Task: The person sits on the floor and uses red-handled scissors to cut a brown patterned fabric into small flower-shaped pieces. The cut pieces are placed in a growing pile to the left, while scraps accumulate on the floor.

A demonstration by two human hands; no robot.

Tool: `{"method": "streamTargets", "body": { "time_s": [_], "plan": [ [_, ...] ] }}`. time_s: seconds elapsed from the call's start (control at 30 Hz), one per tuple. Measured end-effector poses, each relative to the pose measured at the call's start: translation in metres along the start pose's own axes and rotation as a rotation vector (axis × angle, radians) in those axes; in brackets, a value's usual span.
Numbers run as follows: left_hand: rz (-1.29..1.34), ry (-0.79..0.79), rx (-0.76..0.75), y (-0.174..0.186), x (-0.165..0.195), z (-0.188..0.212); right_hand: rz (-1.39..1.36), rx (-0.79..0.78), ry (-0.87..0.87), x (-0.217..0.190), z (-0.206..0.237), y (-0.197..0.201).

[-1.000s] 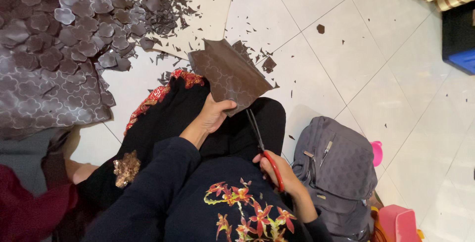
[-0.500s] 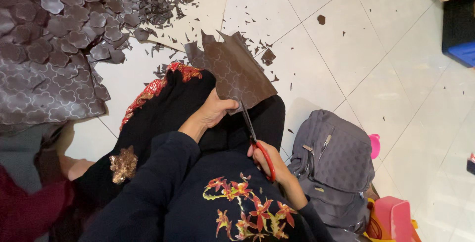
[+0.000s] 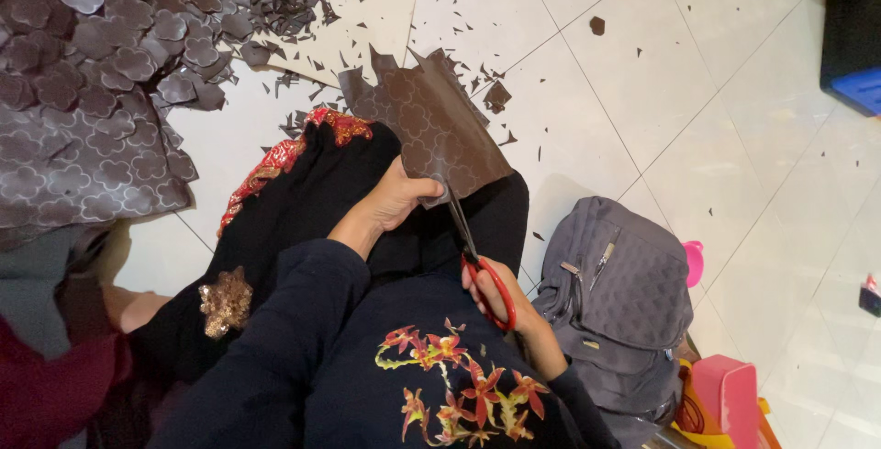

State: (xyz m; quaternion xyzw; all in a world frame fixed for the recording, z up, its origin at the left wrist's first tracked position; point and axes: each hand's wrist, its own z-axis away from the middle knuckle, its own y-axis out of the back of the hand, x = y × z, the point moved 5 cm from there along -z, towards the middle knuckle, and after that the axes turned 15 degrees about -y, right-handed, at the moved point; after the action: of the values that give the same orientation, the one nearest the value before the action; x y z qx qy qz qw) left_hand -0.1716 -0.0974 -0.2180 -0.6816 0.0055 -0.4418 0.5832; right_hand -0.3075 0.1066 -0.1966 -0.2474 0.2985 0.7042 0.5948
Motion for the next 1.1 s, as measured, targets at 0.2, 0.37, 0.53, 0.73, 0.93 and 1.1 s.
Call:
{"method": "streamTargets", "body": {
  "time_s": [0.2, 0.37, 0.53, 0.73, 0.93, 1.1],
  "plan": [
    [0.020, -0.040, -0.040, -0.002, -0.001, 0.000, -0.012, 0.029, 0.003, 0.007, -0.002, 0.001],
    [0.027, -0.056, -0.040, -0.002, -0.001, 0.000, 0.023, 0.089, -0.014, 0.016, -0.006, 0.006],
    [0.026, -0.072, -0.044, -0.002, -0.001, -0.001, -0.030, 0.088, 0.030, 0.016, -0.008, 0.004],
    [0.003, -0.075, -0.079, -0.003, -0.004, 0.000, -0.040, 0.071, -0.013, 0.008, -0.005, 0.002],
    [-0.006, -0.060, -0.083, -0.004, -0.006, 0.001, -0.038, 0.078, -0.003, 0.010, -0.010, 0.000],
    [-0.012, -0.056, -0.077, -0.003, -0.006, 0.001, -0.083, 0.106, -0.002, 0.024, -0.017, -0.002]
  ]
}}
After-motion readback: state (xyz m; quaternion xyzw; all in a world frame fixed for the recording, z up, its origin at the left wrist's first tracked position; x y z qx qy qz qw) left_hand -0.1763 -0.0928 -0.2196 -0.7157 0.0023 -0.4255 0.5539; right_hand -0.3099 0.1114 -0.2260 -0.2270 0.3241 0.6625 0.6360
